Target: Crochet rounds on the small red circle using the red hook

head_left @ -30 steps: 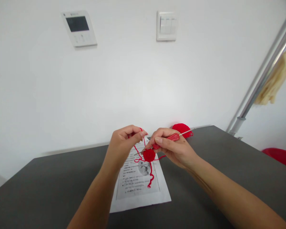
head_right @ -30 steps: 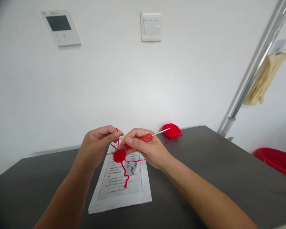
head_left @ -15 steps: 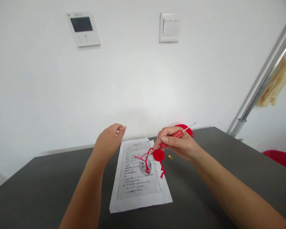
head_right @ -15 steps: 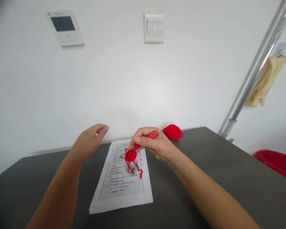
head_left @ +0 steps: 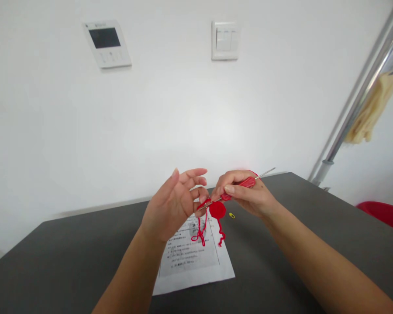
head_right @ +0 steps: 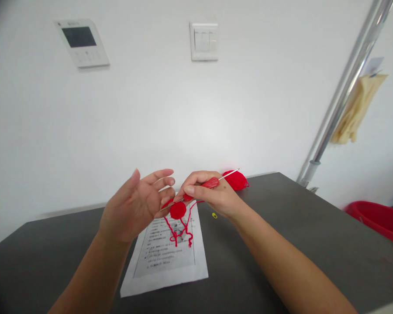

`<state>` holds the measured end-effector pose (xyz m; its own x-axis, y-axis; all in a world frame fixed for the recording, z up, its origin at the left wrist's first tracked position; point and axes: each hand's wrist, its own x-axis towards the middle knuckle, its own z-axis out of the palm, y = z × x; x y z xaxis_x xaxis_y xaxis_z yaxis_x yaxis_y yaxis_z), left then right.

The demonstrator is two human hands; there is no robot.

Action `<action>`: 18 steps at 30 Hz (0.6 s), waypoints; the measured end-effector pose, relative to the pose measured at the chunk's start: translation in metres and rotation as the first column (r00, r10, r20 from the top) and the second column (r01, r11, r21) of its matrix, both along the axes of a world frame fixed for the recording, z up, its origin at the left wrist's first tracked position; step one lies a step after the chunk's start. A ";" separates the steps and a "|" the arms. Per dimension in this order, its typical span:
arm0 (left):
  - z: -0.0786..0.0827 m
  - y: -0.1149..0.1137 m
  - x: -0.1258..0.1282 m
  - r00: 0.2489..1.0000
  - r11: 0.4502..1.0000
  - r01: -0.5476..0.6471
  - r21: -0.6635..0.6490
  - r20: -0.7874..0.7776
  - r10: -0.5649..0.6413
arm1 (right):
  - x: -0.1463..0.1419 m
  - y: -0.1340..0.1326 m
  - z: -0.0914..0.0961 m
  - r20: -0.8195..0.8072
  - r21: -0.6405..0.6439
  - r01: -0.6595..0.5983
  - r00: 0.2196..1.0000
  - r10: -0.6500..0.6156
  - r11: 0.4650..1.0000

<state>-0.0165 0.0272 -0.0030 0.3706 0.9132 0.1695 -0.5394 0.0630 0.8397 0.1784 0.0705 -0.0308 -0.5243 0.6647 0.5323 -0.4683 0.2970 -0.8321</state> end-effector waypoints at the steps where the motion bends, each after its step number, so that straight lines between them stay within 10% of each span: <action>1: 0.002 0.000 -0.002 1.000 1.000 -0.001 -0.011 0.022 0.002 | 0.001 0.001 0.000 -0.011 -0.011 -0.001 1.000 0.000 1.000; 7: 0.010 0.008 -0.037 0.960 0.996 -0.095 -0.001 0.266 0.092 | 0.003 0.009 -0.001 -0.104 -0.156 0.034 0.993 -0.051 0.987; 12: 0.008 0.022 -0.077 0.789 0.965 -0.251 -0.075 0.562 0.249 | 0.012 0.042 -0.007 -0.376 -0.422 0.197 0.850 -0.369 0.885; 18: 0.013 0.017 -0.101 0.669 0.737 -0.674 -0.053 0.381 0.638 | 0.035 0.089 -0.024 -0.453 -0.595 0.293 0.646 -0.614 0.748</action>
<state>-0.1180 0.0441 0.0101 -0.4209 0.8721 0.2497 -0.6673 -0.4841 0.5660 0.2137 0.1599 -0.0549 0.2312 0.9532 0.1950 -0.8020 0.3001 -0.5164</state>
